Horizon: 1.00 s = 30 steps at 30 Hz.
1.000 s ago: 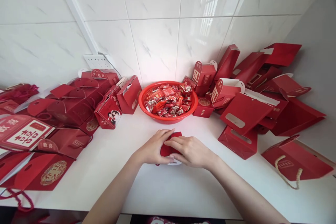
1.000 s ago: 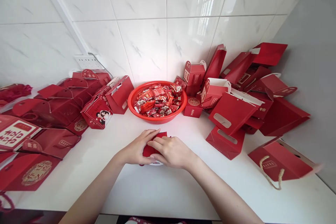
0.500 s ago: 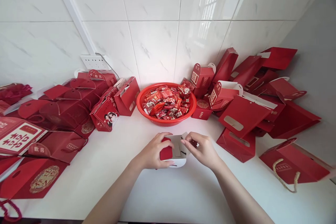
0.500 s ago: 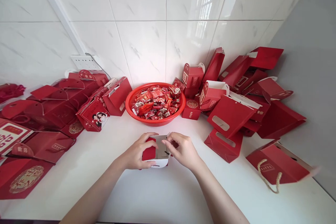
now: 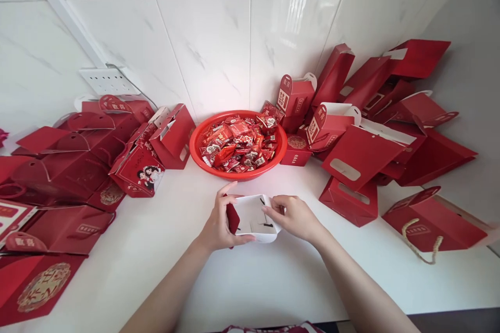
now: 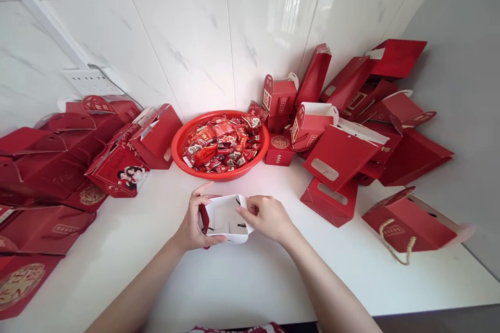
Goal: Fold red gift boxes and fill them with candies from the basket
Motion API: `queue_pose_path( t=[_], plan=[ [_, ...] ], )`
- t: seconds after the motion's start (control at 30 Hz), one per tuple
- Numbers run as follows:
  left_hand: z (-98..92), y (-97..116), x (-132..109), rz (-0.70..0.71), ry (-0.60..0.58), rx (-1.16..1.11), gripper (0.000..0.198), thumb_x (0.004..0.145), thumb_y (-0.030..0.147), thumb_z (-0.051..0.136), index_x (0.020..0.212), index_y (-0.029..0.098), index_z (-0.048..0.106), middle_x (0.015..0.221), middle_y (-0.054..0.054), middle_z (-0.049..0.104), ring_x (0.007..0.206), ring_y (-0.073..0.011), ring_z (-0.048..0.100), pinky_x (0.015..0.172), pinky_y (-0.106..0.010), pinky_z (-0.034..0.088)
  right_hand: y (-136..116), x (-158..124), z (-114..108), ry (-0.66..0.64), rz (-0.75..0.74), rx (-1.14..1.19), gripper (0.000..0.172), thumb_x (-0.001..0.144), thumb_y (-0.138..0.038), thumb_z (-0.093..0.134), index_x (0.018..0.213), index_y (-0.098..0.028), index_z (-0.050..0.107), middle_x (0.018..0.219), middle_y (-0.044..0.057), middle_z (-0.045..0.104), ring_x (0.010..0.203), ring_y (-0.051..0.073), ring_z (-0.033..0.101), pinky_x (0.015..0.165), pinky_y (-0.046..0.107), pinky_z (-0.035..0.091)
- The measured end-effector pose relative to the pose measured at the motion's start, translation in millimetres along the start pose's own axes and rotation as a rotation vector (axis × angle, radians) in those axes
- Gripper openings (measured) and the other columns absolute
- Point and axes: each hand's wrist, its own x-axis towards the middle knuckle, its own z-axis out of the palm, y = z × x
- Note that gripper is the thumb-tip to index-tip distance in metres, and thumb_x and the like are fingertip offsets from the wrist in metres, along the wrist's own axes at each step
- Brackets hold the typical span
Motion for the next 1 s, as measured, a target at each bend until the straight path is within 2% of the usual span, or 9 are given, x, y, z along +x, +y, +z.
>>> queue_pose_path(
  t=[0.17, 0.23, 0.37, 0.47, 0.53, 0.63, 0.73, 0.87, 1.0],
  plan=[
    [0.9, -4.4, 3.1, 0.163, 0.141, 0.072, 0.075, 0.068, 0.055, 0.079, 0.12, 0.025, 0.034, 0.14, -0.02, 0.034, 0.119, -0.0339, 0.055, 0.094, -0.053, 0.049, -10.8, -0.1, 8.0, 0.012, 0.108, -0.085, 0.037, 0.09, -0.033, 0.046, 0.058, -0.02, 0.032, 0.053, -0.004, 0.039, 0.053, 0.012, 0.029, 0.053, 0.025, 0.022],
    [-5.9, 3.0, 3.9, 0.198, 0.2, 0.245, 0.053, 0.077, 0.051, 0.07, 0.113, 0.022, 0.045, 0.13, -0.016, 0.042, 0.113, -0.0323, 0.055, 0.09, -0.049, 0.049, -11.5, 0.2, 8.5, 0.035, 0.135, -0.114, 0.035, 0.088, -0.029, 0.045, 0.057, -0.02, 0.03, 0.053, -0.004, 0.038, 0.053, 0.013, 0.027, 0.053, 0.026, 0.022],
    [-19.4, 29.0, 5.4, 0.08, 0.275, 0.554, 0.005, 0.083, 0.024, 0.062, 0.086, 0.02, 0.065, 0.1, -0.009, 0.051, 0.088, -0.0224, 0.054, 0.073, -0.034, 0.044, -10.4, -0.1, 8.7, 0.072, 0.151, -0.114, 0.034, 0.084, -0.025, 0.045, 0.057, -0.019, 0.026, 0.052, -0.004, 0.033, 0.053, 0.013, 0.023, 0.053, 0.026, 0.022],
    [-23.8, 45.3, 10.1, -0.013, 0.205, 0.682, 0.01, 0.087, 0.018, 0.059, 0.082, 0.022, 0.067, 0.089, -0.006, 0.059, 0.082, -0.0206, 0.056, 0.079, -0.036, 0.041, -9.0, -0.1, 9.8, 0.088, 0.147, -0.1, 0.034, 0.084, -0.026, 0.045, 0.057, -0.019, 0.025, 0.051, -0.004, 0.03, 0.053, 0.013, 0.021, 0.052, 0.026, 0.022],
    [-24.1, 51.3, 13.8, -0.192, 0.081, 0.681, 0.011, 0.092, 0.024, 0.055, 0.094, 0.022, 0.065, 0.08, -0.003, 0.063, 0.077, -0.0202, 0.059, 0.081, -0.036, 0.041, -7.5, 0.3, 11.4, 0.081, 0.129, -0.072, 0.035, 0.086, -0.027, 0.045, 0.058, -0.019, 0.025, 0.052, -0.004, 0.03, 0.053, 0.013, 0.021, 0.052, 0.026, 0.022],
    [-21.0, 55.6, 16.7, -0.54, -0.138, 0.394, 0.031, 0.098, 0.036, 0.047, 0.125, 0.022, 0.051, 0.071, 0.002, 0.063, 0.065, -0.0182, 0.059, 0.068, -0.03, 0.043, -4.0, 1.2, 14.1, 0.042, 0.095, -0.015, 0.034, 0.088, -0.028, 0.044, 0.059, -0.02, 0.026, 0.054, -0.004, 0.033, 0.053, 0.012, 0.025, 0.052, 0.025, 0.022],
    [-14.5, 56.2, 15.5, -0.689, -0.226, 0.104, 0.042, 0.101, 0.036, 0.037, 0.141, 0.024, 0.038, 0.065, 0.005, 0.057, 0.056, -0.0158, 0.056, 0.055, -0.024, 0.039, -0.9, 1.5, 15.2, -0.016, 0.053, 0.056, 0.033, 0.088, -0.028, 0.044, 0.061, -0.02, 0.027, 0.056, -0.004, 0.034, 0.054, 0.011, 0.027, 0.051, 0.024, 0.022],
    [-5.8, 48.1, 7.0, -0.631, -0.125, 0.176, 0.049, 0.101, 0.026, 0.03, 0.149, 0.021, 0.031, 0.052, 0.008, 0.041, 0.045, -0.0145, 0.046, 0.049, -0.022, 0.033, -1.3, 1.3, 14.4, -0.059, 0.017, 0.123, 0.033, 0.091, -0.029, 0.041, 0.061, -0.021, 0.028, 0.056, -0.005, 0.035, 0.053, 0.011, 0.028, 0.05, 0.024, 0.023],
    [-5.6, 38.9, -0.8, -0.305, 0.087, 0.498, 0.056, 0.093, 0.016, 0.042, 0.148, 0.022, 0.038, 0.056, 0.006, 0.047, 0.047, -0.014, 0.047, 0.051, -0.023, 0.036, -3.0, 2.3, 17.3, -0.008, 0.0, 0.108, 0.036, 0.091, -0.029, 0.043, 0.061, -0.021, 0.025, 0.056, -0.005, 0.031, 0.054, 0.011, 0.027, 0.05, 0.024, 0.023]
  ],
)
